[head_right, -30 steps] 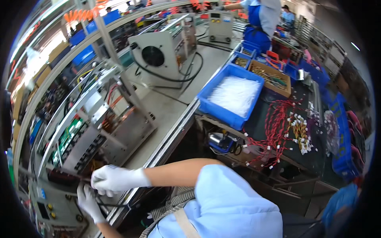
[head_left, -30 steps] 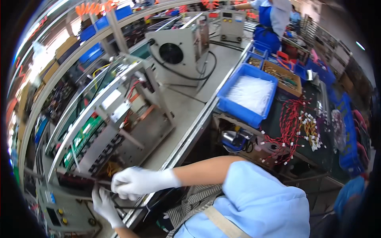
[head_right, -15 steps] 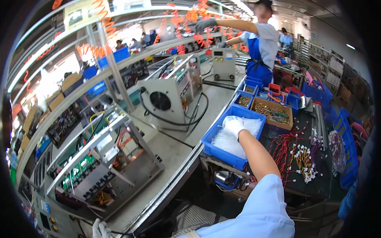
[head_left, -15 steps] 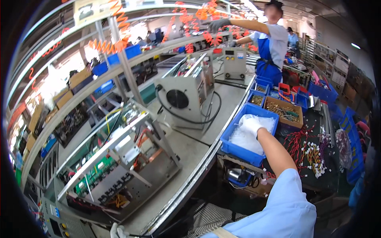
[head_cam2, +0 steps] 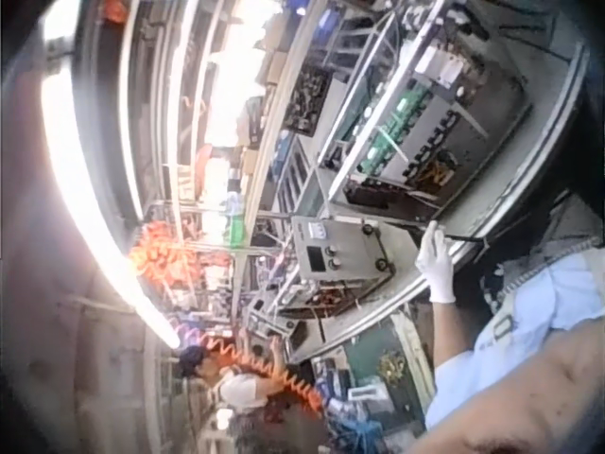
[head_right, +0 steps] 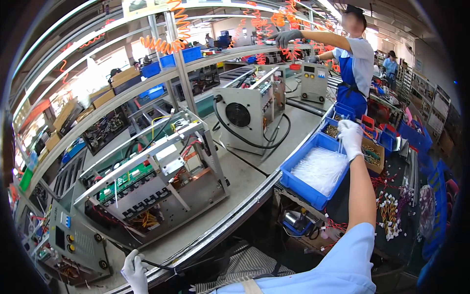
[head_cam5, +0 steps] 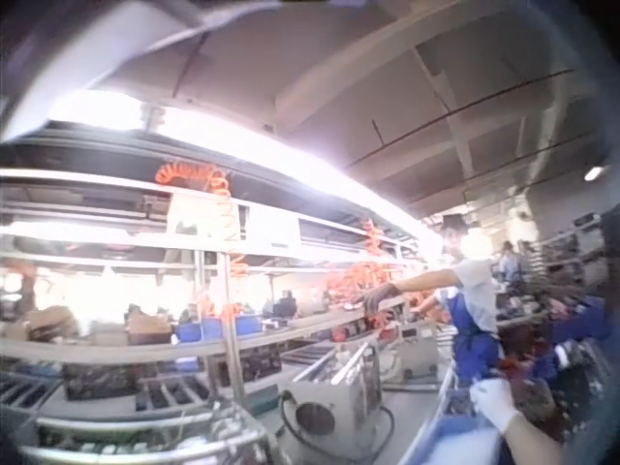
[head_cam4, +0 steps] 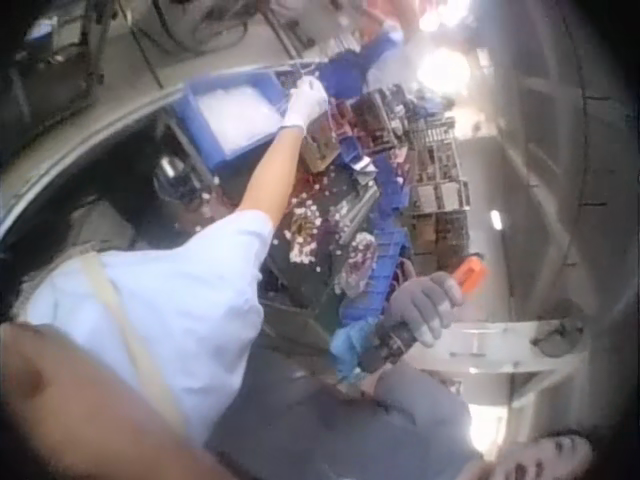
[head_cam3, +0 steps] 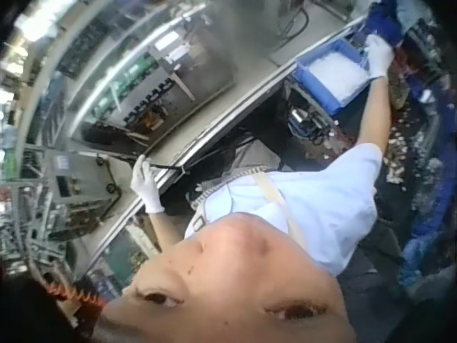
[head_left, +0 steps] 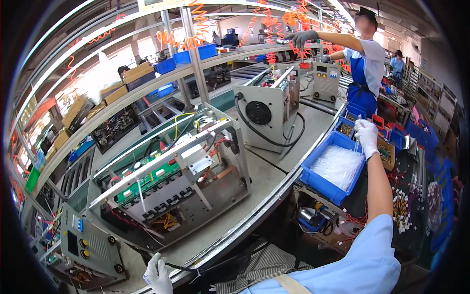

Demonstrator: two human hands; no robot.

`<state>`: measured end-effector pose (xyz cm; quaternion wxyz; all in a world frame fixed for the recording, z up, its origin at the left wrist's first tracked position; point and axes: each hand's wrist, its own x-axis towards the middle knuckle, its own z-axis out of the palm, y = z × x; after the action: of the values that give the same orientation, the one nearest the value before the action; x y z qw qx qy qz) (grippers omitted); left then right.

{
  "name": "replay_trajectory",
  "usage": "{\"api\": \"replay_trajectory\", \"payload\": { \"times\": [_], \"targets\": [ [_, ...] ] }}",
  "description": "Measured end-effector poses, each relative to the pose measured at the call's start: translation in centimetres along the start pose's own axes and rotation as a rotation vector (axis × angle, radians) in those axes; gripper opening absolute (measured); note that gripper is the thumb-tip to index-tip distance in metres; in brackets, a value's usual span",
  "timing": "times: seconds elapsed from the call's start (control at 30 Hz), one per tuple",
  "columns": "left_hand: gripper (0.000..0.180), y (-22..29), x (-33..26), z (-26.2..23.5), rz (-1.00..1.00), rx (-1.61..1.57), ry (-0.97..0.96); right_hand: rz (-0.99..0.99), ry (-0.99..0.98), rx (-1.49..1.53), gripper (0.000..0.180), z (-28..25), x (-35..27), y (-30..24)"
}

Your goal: The person assembles an electronic device by connecting various colored wires to a circuit board inside a metal chassis. They use zip ties to secure the wires and organize the internal components. The person also handles a small white plastic component and connects it to the wiring harness.

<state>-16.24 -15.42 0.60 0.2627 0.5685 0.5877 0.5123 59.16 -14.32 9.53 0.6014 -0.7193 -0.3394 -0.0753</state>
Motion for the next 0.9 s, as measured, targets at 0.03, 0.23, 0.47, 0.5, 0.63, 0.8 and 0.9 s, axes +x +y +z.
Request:
{"api": "replay_trajectory", "payload": {
  "times": [0.03,0.23,0.47,0.5,0.63,0.8,0.9],
  "targets": [
    [0.028,0.6,0.0,0.0,0.024,0.024,-0.005,-0.006,0.073,0.181,0.014,-0.7,1.0,1.0],
    [0.03,2.4,-0.5,0.4,-0.067,-0.325,0.015,-0.16,-0.165,0.54,0.034,3.9,-5.4,-13.5],
    [0.102,9.3,1.7,10.7,0.048,-0.807,-0.738,0.242,-1.407,1.028,0.027,15.3,-30.1,-23.8],
    [0.1,9.0,1.9,11.0,-0.092,-0.842,-0.872,0.19,-1.48,0.998,0.026,16.1,-32.9,-23.4],
    [0.046,5.2,1.3,8.9,-0.468,-0.811,-0.993,-0.532,-1.419,0.711,0.025,18.5,-36.2,-22.6],
    [0.042,4.8,0.0,6.7,-0.473,-0.513,-0.919,-0.637,-1.453,0.747,0.028,19.4,-36.7,-22.2],
    [0.051,5.9,0.1,6.2,-0.469,-0.337,-0.968,-0.597,-1.521,0.752,0.028,19.7,-36.6,-21.7]
  ]
}}
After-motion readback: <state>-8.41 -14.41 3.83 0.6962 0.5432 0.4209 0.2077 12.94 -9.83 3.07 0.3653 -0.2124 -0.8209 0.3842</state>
